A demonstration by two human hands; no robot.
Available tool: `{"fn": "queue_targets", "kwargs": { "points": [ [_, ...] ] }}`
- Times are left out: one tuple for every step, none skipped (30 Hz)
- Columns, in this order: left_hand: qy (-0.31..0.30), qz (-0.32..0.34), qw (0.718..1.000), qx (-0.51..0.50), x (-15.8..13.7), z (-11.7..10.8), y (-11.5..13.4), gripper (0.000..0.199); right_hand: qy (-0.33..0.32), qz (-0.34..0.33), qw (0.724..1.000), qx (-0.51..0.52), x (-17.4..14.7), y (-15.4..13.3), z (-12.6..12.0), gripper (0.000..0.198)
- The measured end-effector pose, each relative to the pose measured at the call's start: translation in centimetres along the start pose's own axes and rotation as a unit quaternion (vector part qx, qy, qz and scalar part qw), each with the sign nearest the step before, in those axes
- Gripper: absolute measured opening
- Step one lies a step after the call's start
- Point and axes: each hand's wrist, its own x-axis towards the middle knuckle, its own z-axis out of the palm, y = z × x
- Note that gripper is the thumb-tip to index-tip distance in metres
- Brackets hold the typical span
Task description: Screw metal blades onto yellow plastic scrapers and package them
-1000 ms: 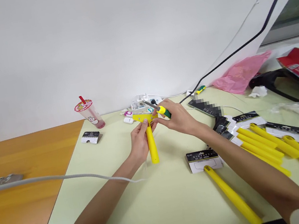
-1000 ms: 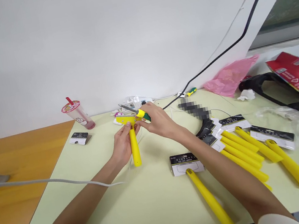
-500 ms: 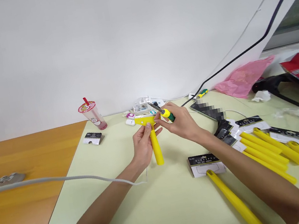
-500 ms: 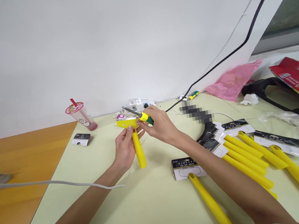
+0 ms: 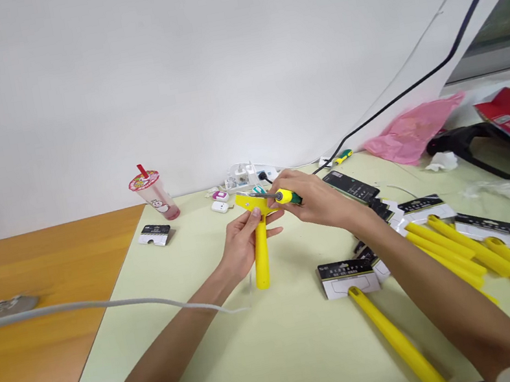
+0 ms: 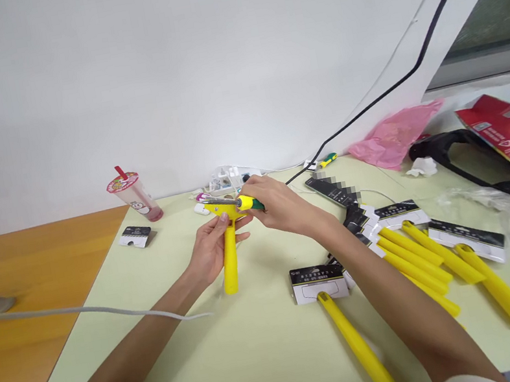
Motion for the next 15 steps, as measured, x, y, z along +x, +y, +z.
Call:
{"fn": "queue_targets", "kwargs": {
  "points": [
    [-0.002,-0.007,1.0,0.002,0.0,0.1,0.1,0.037,-0.009,0.013,1.0,0.002,0.0,-0.2,-0.2,0.009],
    [-0.001,-0.013,1.0,0.003,0.0,0.1,0.1,0.038,-0.015,0.026,1.0,0.006,0.0,-0.3,-0.4,0.008],
    [0.002,-0.016,1.0,0.004,-0.1,0.2,0.1,0.038,-0.017,0.04,0.999,0.013,0.0,-0.5,-0.5,0.008],
    [0.007,-0.016,1.0,0.004,-0.1,0.3,0.1,0.038,-0.016,0.052,0.998,0.024,0.0,-0.7,-0.6,0.008],
    [0.012,-0.013,1.0,0.004,-0.2,0.4,0.1,0.038,-0.011,0.067,0.997,0.037,0.0,-0.8,-0.6,0.007],
    [0.018,-0.008,1.0,0.004,-0.3,0.5,0.0,0.038,-0.003,0.083,0.995,0.051,0.1,-1.0,-0.5,0.007],
    [0.024,-0.001,1.0,0.003,-0.3,0.6,0.0,0.038,0.008,0.102,0.993,0.066,0.1,-1.1,-0.3,0.005],
    [0.031,0.007,0.999,0.003,-0.4,0.7,0.0,0.037,0.021,0.123,0.989,0.081,0.2,-1.2,0.0,0.005],
    [0.037,0.015,0.999,0.003,-0.5,0.8,0.0,0.037,0.034,0.143,0.984,0.099,0.3,-1.3,0.3,0.006],
    [0.042,0.025,0.999,0.003,-0.6,0.8,-0.1,0.037,0.048,0.159,0.979,0.121,0.3,-1.4,0.6,0.008],
    [0.047,0.035,0.998,0.005,-0.6,0.9,-0.1,0.037,0.064,0.171,0.972,0.147,0.4,-1.4,0.9,0.011],
    [0.049,0.045,0.998,0.008,-0.7,0.9,-0.1,0.038,0.079,0.179,0.965,0.176,0.5,-1.5,1.3,0.013],
    [0.049,0.054,0.997,0.012,-0.7,0.9,0.0,0.039,0.094,0.185,0.956,0.205,0.5,-1.6,1.6,0.015],
    [0.048,0.062,0.997,0.015,-0.7,0.8,0.0,0.039,0.105,0.192,0.948,0.233,0.6,-1.6,1.9,0.018],
    [0.046,0.067,0.997,0.016,-0.7,0.8,0.0,0.039,0.114,0.2,0.939,0.255,0.6,-1.6,2.1,0.021]
  ]
}}
